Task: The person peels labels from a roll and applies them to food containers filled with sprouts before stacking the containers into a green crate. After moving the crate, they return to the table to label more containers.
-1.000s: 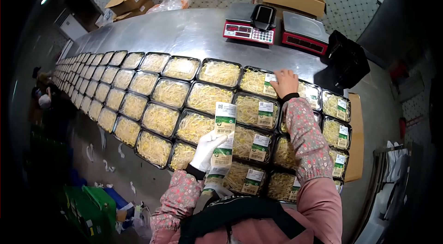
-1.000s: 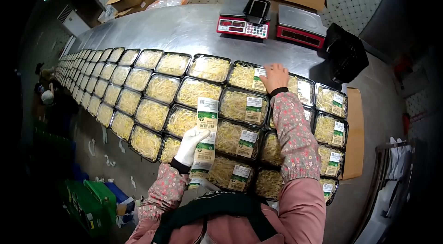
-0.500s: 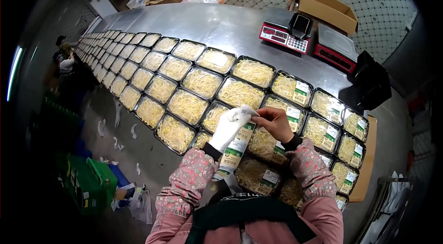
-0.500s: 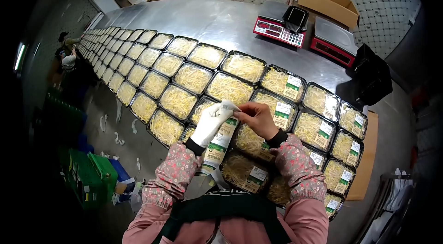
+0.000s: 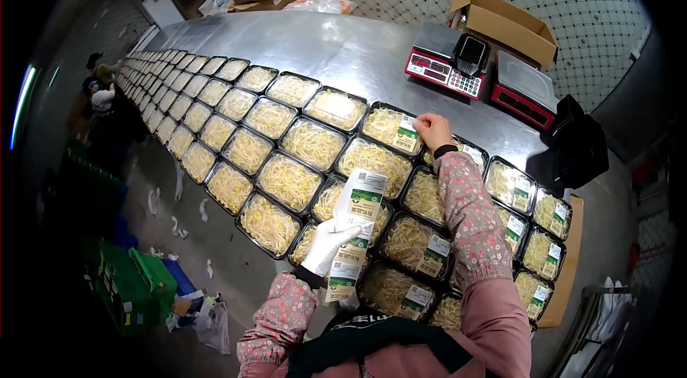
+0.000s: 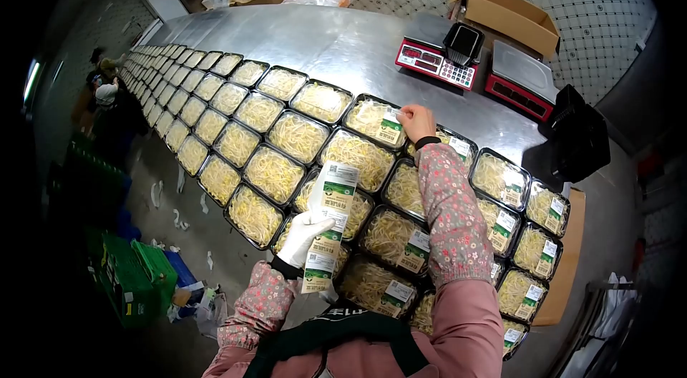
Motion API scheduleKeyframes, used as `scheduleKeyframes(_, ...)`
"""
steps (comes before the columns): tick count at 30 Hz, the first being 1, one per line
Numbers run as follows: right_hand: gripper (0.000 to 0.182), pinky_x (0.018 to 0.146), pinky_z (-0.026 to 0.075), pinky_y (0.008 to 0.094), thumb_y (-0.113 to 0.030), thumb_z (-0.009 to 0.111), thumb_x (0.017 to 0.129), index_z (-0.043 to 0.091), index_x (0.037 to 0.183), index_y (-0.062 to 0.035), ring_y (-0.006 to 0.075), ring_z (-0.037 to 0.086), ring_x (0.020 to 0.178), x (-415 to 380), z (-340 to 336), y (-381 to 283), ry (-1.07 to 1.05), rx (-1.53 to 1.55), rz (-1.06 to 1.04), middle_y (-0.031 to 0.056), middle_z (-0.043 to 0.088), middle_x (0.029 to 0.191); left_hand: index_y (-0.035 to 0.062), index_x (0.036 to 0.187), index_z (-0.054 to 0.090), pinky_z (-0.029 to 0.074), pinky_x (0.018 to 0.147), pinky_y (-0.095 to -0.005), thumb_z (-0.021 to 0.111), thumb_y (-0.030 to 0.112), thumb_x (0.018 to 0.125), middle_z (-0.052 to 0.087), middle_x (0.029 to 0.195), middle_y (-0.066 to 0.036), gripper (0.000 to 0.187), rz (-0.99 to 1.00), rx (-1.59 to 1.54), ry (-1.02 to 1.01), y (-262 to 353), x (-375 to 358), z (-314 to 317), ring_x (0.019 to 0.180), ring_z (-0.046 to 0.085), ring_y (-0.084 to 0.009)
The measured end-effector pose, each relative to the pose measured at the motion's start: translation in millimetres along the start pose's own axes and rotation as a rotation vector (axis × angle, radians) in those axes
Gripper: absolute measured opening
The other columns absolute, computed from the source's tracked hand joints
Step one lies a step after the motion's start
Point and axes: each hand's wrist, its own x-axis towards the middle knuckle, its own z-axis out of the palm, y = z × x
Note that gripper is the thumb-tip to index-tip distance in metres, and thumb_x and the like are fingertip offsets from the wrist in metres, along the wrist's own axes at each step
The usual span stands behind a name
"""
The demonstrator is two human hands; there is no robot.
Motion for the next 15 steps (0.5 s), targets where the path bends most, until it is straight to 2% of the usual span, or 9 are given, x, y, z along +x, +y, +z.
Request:
scheduleKeyframes(1, 0.020, 0.069, 0.049, 0.0378, -0.022, 0.069, 0.075, 0.070, 0.081, -0.0038, 0.0230, 0.063, 0.076, -4.1, 5.1, 0.7, 0.002, -0.221, -0.008, 0.0102, 0.066, 0.073, -0.0009, 0.105, 0.062, 0.050, 0.070, -0.0238, 0.066, 0.006, 0.083, 0.067, 0.094, -0.005, 0.023, 0.002, -0.055, 0.023, 1.2, -2.8, -0.8, 0.078, 0.063, -0.0096)
scheduleKeyframes(3, 0.035, 0.078, 0.046, 0.0406, -0.028, 0.070, 0.074, 0.067, 0.099, -0.0038, 0.0252, 0.058, 0.091, -10.7, 6.8, -2.3, -0.043, -0.334, -0.028, 0.0097, 0.064, 0.088, -0.0010, 0.105, 0.062, 0.049, 0.070, -0.0238, 0.065, 0.007, 0.084, 0.067, 0.094, -0.005, 0.022, 0.026, -0.055, 0.038, 1.0, -5.3, -2.4, 0.078, 0.063, -0.0099)
scheduleKeyframes(5, 0.062, 0.082, 0.041, 0.0405, -0.033, 0.072, 0.073, 0.053, 0.122, -0.0016, 0.0271, 0.052, 0.099, -16.2, -1.2, -20.9, 0.057, -0.715, -0.173, 0.0104, 0.059, 0.104, -0.0009, 0.104, 0.062, 0.049, 0.070, -0.0238, 0.065, 0.008, 0.085, 0.067, 0.094, -0.005, 0.022, 0.053, -0.006, 0.064, 6.0, -8.4, -1.0, 0.078, 0.063, -0.0098)
scheduleKeyframes(6, 0.081, 0.086, 0.038, 0.0406, -0.036, 0.073, 0.071, 0.037, 0.133, 0.0004, 0.0296, 0.048, 0.102, -18.3, -3.1, -20.8, 0.071, -0.678, -0.146, 0.0112, 0.055, 0.113, -0.0006, 0.104, 0.062, 0.049, 0.070, -0.0237, 0.064, 0.009, 0.085, 0.067, 0.094, -0.005, 0.021, 0.066, -0.016, 0.068, 4.3, -8.1, -2.3, 0.078, 0.062, -0.0094)
scheduleKeyframes(7, 0.074, 0.081, 0.043, 0.0388, -0.035, 0.073, 0.074, 0.043, 0.130, 0.0002, 0.0245, 0.054, 0.096, -25.6, -3.5, -27.2, 0.195, -0.609, -0.209, 0.0089, 0.059, 0.108, -0.0007, 0.104, 0.062, 0.049, 0.071, -0.0240, 0.064, 0.009, 0.085, 0.067, 0.094, -0.004, 0.021, 0.071, -0.003, 0.077, 5.2, -8.4, -2.4, 0.080, 0.062, -0.0091)
scheduleKeyframes(9, 0.061, 0.070, 0.048, 0.0304, -0.029, 0.071, 0.080, 0.047, 0.127, 0.0012, 0.0151, 0.058, 0.087, -40.1, 0.3, -36.0, -0.181, 0.484, -0.019, 0.0086, 0.060, 0.108, -0.0011, 0.103, 0.062, 0.049, 0.073, -0.0242, 0.064, 0.010, 0.085, 0.067, 0.095, -0.004, 0.021, 0.117, 0.058, 0.079, 1.8, -6.7, -6.4, 0.081, 0.062, -0.0090)
scheduleKeyframes(11, 0.039, 0.060, 0.047, 0.0220, -0.018, 0.064, 0.088, 0.054, 0.120, 0.0029, 0.0095, 0.060, 0.080, -90.0, -33.0, -108.9, -0.596, 0.922, 0.085, 0.0065, 0.064, 0.101, -0.0008, 0.104, 0.063, 0.048, 0.074, -0.0240, 0.065, 0.010, 0.085, 0.067, 0.095, -0.004, 0.022, 0.104, 0.051, 0.082, 4.9, -7.3, -4.4, 0.082, 0.062, -0.0090)
scheduleKeyframes(13, 0.026, 0.056, 0.046, 0.0194, -0.011, 0.066, 0.085, 0.062, 0.108, 0.0021, 0.0074, 0.059, 0.070, -122.6, -28.7, -121.5, -0.569, 0.921, 0.003, 0.0061, 0.066, 0.089, -0.0002, 0.106, 0.062, 0.048, 0.076, -0.0237, 0.066, 0.008, 0.084, 0.066, 0.095, -0.003, 0.024, 0.103, 0.090, 0.037, 10.3, -6.6, 0.0, 0.083, 0.061, -0.0091)
scheduleKeyframes(15, 0.017, 0.056, 0.045, 0.0187, -0.009, 0.070, 0.081, 0.067, 0.095, 0.0015, 0.0060, 0.058, 0.062, -139.1, -33.8, -129.7, -0.511, 0.920, 0.088, 0.0027, 0.066, 0.076, -0.0010, 0.131, 0.043, 0.044, 0.089, -0.0257, 0.064, 0.000, 0.081, 0.056, 0.121, -0.008, 0.055, 0.288, 0.225, -0.083, 29.7, -4.6, 5.0, 0.104, 0.056, -0.0130)
